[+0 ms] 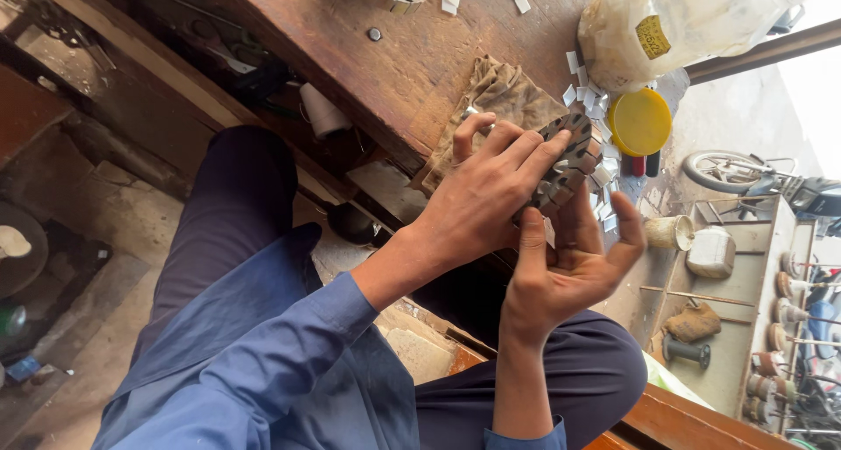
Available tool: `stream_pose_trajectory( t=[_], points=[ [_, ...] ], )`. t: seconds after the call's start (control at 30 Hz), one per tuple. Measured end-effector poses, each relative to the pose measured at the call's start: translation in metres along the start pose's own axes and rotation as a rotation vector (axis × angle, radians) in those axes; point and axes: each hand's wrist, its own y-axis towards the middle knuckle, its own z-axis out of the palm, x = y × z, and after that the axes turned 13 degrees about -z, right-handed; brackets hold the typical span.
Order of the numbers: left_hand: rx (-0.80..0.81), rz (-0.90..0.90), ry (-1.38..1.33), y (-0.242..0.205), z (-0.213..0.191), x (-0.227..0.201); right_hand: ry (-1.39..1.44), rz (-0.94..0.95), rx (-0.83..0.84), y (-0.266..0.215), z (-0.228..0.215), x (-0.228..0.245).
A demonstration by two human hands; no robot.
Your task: The person inserts small white rectangular pieces into the slots of a circular metal component with a central shaft. They repeatedly pick up pieces from the table and place them into the component, occasionally rotating the part to access different slots.
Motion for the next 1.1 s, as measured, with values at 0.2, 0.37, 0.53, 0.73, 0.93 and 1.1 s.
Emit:
stream_pose_trajectory(
  t=[0.2,0.37,0.53,0.73,0.93,1.1],
  points=[
    [-0.036,0.011,-0.01,-0.002,0.002,0.0,0.021,0.057,-0.059,-0.004,0.002,-0.002],
    [-0.067,0.009,0.015,-0.005,0.006,0.004,-0.097,0.052,-0.008,-0.007,0.001,-0.003],
    [-0.032,-0.005,-0.057,0.001,0.0,0.01,0.028,0.045,0.0,-0.003,0.005,-0.006],
    [0.013,-0.014,-0.066,0.001,-0.01,0.022,0.084,0.067,-0.034,-0.002,0.013,-0.004],
    [0.019,-0.047,-0.11,0.01,-0.016,0.017,0.061,0.114,-0.003,0.012,0.017,0.004],
    [0.034,0.046,-0.199,0.012,-0.02,0.011,-0.172,-0.039,0.126,0.013,0.009,-0.004]
  ],
)
